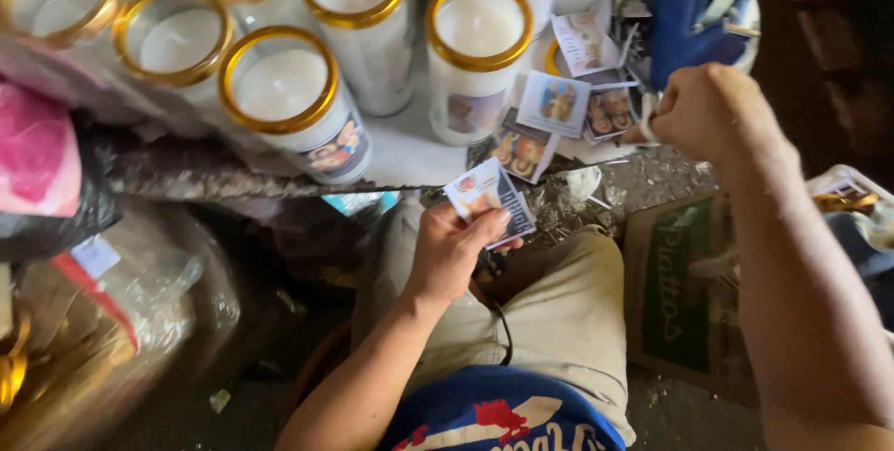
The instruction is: The person cuts printed images from a sheet using scissors, then applies each cutout to the side of a white candle in a glass jar with a gold rim. The person uses tape to secure the labels and places the finished candles on the table.
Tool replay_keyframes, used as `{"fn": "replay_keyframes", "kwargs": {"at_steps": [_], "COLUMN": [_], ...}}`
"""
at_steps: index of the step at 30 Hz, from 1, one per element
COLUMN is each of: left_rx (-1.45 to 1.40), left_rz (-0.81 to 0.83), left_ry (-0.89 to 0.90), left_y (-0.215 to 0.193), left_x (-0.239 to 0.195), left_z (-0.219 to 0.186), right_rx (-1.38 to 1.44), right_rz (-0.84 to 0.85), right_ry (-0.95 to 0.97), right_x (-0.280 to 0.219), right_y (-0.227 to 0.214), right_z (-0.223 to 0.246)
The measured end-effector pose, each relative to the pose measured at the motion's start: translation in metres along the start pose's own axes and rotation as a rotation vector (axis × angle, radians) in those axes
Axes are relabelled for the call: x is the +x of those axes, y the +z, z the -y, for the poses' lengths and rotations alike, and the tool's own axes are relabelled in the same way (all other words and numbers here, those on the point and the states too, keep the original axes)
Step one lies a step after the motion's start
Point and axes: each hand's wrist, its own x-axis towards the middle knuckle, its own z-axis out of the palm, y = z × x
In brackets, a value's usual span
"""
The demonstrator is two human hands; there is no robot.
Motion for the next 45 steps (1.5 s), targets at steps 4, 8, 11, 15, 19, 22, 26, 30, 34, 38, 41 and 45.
{"fn": "replay_keyframes", "kwargs": {"at_steps": [4, 8, 11, 15, 19, 22, 26, 30, 34, 38, 41, 45], "left_rx": [-0.014, -0.090, -0.148, -0.219, -0.091, -0.065, 0.141, 0.172, 0.357, 0.450, 0.571, 0.840], "left_rz": [0.063, 0.025, 0.018, -0.037, -0.088, -0.038, 0.101, 0.099, 0.076, -0.005, -0.345, -0.661], "left_ry": [0.071, 0.044, 0.033, 0.048, 0.179, 0.169, 0.179, 0.346, 0.322, 0.420, 0.993, 1.110], "left_y": [-0.002, 0.001, 0.003, 0.004, 0.000, 0.007, 0.018, 0.021, 0.007, 0.008, -0.019, -0.067], "left_x": [-0.001, 0.002, 0.004, 0.004, 0.002, -0.010, -0.021, -0.019, -0.019, -0.025, -0.021, -0.001], "left_z": [0.003, 0.015, 0.025, 0.026, 0.025, 0.009, -0.003, -0.005, -0.004, -0.053, -0.055, -0.064], "right_rx": [0.074, 0.230, 0.094, 0.228, 0.452, 1.289, 1.774, 1.752, 1.837, 1.847, 1.771, 1.637], "right_rz": [-0.063, -0.103, -0.023, 0.033, -0.293, 0.079, -0.029, -0.216, -0.193, -0.173, -0.046, 0.142], "right_ry": [-0.167, -0.122, -0.115, -0.288, -0.405, -0.321, -0.359, -0.210, -0.206, -0.207, -0.029, 0.029], "right_x": [0.011, 0.004, 0.019, 0.036, -0.053, -0.138, -0.143, -0.139, -0.147, -0.142, -0.139, -0.135], "right_y": [0.001, 0.000, 0.004, 0.037, 0.053, 0.068, 0.151, 0.175, 0.167, 0.204, 0.240, 0.287], "right_z": [-0.017, -0.014, -0.014, -0.036, -0.008, 0.064, 0.080, 0.075, 0.064, 0.048, 0.040, 0.041]}}
